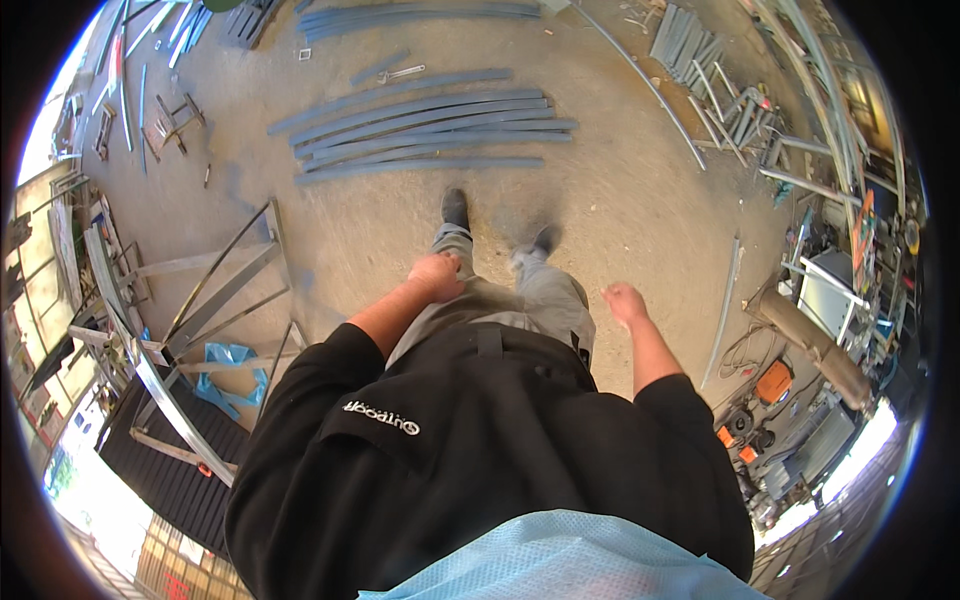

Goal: The person uses a speed square and a marker to draw measurement lines on a long metal bar. They then walk to a workbench, place the bar down, and return to pick up an angle grinder and a power strip.

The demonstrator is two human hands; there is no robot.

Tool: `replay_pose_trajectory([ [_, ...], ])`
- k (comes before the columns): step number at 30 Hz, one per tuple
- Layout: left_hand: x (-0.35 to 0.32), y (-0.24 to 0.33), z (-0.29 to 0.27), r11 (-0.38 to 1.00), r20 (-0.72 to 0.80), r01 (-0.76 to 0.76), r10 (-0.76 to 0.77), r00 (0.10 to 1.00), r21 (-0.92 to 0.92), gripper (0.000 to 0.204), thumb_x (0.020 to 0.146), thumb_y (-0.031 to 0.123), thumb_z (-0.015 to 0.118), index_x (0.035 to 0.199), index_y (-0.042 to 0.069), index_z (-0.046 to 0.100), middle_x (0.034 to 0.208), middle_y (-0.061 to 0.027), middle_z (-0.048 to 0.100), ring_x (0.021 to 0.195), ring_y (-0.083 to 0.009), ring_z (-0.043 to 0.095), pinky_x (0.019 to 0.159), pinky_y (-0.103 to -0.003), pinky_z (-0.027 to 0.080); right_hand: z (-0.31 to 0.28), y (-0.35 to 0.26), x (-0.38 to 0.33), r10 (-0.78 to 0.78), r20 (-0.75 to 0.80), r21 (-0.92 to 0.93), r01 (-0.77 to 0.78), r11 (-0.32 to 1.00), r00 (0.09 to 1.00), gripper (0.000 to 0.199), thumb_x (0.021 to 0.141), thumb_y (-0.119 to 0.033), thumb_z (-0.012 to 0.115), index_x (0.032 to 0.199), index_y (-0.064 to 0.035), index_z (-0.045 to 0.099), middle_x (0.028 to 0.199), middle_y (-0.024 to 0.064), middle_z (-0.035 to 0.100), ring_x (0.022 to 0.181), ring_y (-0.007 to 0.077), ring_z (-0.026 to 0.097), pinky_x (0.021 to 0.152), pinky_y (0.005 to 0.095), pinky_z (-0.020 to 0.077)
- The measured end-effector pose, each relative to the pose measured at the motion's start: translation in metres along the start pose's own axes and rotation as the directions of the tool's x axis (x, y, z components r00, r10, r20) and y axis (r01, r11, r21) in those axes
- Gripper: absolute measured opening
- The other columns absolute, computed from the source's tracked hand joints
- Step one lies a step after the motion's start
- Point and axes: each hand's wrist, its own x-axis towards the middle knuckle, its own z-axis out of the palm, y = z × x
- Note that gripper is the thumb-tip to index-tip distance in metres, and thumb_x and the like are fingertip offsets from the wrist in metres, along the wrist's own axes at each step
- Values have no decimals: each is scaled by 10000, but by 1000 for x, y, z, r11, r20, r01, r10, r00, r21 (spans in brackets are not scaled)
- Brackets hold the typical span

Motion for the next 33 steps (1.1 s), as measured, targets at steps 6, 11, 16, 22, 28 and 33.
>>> replay_pose_trajectory([
  [6, 49, 31, 35, 982, -82, 121, -134, 988, -144, 510, 954, 466, 763, 1252, 54, 727, 1314, -178, 732, 1342, -388, 651, 1108, -511, 558, -60, -128, 179, -247, 108, -234, 267, 935, 963, 545, 949, -493, 817, 1274, -58, 769, 1232, 206, 807, 1182, 416, 755, 999, 512, 597],
  [11, 97, 71, 56, 905, -362, 262, -381, 851, -336, 443, 954, 515, 794, 1133, 111, 764, 1171, -120, 741, 1166, -332, 666, 1051, -454, 496, -51, -219, 318, -379, 195, -394, 426, 814, 905, 563, 921, -453, 863, 1312, -59, 768, 1336, 200, 777, 1263, 403, 725, 1049, 503, 585],
  [16, 124, 83, 56, 840, -452, 233, -473, 756, -490, 361, 914, 456, 849, 1040, 131, 756, 1014, -75, 721, 1037, -325, 674, 962, -463, 490, -10, -268, 428, -404, 270, -567, 484, 666, 874, 595, 903, -434, 886, 1354, -68, 758, 1403, 171, 753, 1337, 382, 690, 1106, 504, 570],
  [22, 121, 76, 43, 815, -527, 202, -518, 674, -542, 367, 815, 402, 920, 991, 147, 725, 928, -51, 661, 912, -299, 649, 838, -435, 452, 69, -299, 523, -395, 290, -649, 482, 588, 872, 668, 939, -427, 887, 1458, -89, 637, 1482, 155, 665, 1408, 373, 629, 1149, 510, 536],
  [28, 115, 59, 25, 804, -511, 229, -540, 669, -549, 344, 763, 307, 920, 985, 123, 731, 963, -69, 715, 906, -308, 671, 804, -443, 462, 125, -308, 572, -447, 164, -774, 396, 494, 879, 424, 1035, -316, 753, 1400, -132, 637, 1402, 116, 687, 1341, 321, 677, 1105, 524, 550],
  [33, 112, 50, 18, 808, -507, 255, -545, 668, -532, 340, 765, 313, 918, 991, 138, 734, 936, -37, 698, 845, -273, 650, 786, -419, 444, 142, -301, 600, -531, 197, -827, 431, 361, 824, 254, 1072, -206, 644, 1319, -153, 664, 1327, 93, 724, 1199, 307, 755, 1001, 512, 605],
])
